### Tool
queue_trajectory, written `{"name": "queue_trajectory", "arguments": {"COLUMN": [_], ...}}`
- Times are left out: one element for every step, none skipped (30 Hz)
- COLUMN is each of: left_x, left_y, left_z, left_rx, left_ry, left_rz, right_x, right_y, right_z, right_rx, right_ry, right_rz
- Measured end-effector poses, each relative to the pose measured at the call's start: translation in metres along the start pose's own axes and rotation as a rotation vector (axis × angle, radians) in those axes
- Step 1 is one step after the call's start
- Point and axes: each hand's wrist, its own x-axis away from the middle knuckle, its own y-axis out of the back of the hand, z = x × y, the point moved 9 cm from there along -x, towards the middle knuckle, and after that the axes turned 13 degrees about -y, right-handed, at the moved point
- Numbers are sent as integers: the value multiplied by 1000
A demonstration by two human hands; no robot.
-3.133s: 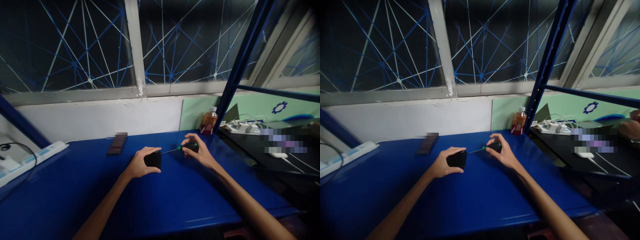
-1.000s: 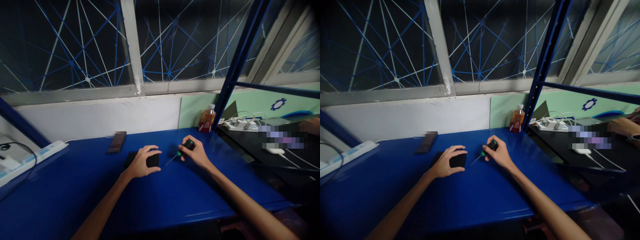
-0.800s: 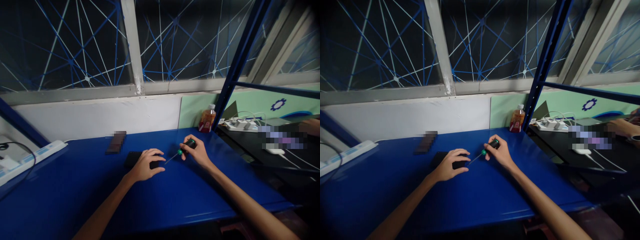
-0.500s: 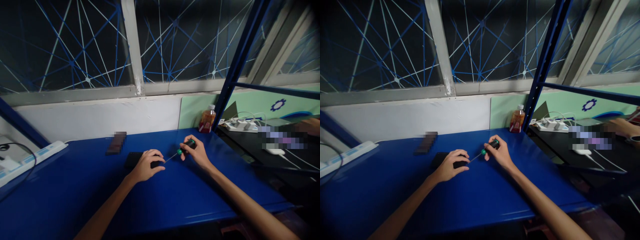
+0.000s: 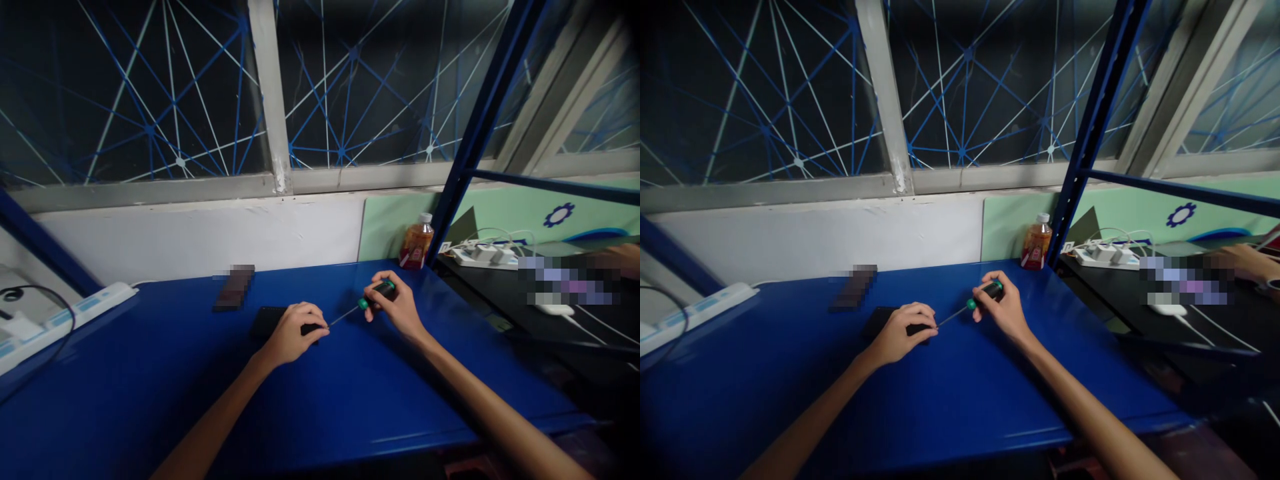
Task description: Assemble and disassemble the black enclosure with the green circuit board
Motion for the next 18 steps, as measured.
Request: {"name": "queue_trajectory", "arguments": {"left_x": [0, 0, 1, 1, 1, 2, 2, 2, 2, 2, 2, 2, 2, 2, 2, 3, 3, 4], "left_y": [0, 1, 1, 1, 1, 1, 1, 1, 1, 2, 1, 1, 1, 1, 0, 0, 0, -1], "left_z": [0, 0, 0, 0, 0, 1, 1, 2, 2, 3, 3, 4, 4, 4, 4, 5, 5, 5], "left_rx": [-3, -7, -12, -19, -27, -33, -38, -42, -45, -46, -46, -47, -48, -50, -53, -56, -60, -65], "left_ry": [2, 3, 3, 2, 1, 0, 0, 1, 3, 6, 9, 13, 15, 16, 16, 16, 15, 14], "left_rz": [-6, -12, -16, -21, -27, -31, -35, -40, -42, -43, -42, -41, -39, -39, -39, -39, -38, -36], "right_x": [0, 1, 1, 2, 3, 3, 4, 5, 5, 6, 6, 6, 6, 6, 6, 6, 7, 7], "right_y": [0, 0, 0, 0, 0, 0, -1, -2, -3, -4, -5, -6, -6, -7, -8, -8, -9, -10], "right_z": [1, 2, 4, 5, 7, 8, 8, 8, 8, 7, 7, 6, 6, 5, 5, 4, 4, 4], "right_rx": [3, 5, 5, 5, 5, 5, 6, 8, 10, 12, 14, 17, 20, 23, 27, 30, 32, 34], "right_ry": [3, 9, 18, 30, 39, 46, 48, 48, 46, 44, 44, 45, 47, 49, 52, 56, 59, 62], "right_rz": [-1, -3, -6, -9, -12, -12, -7, 0, 8, 16, 21, 25, 26, 28, 32, 36, 41, 44]}}
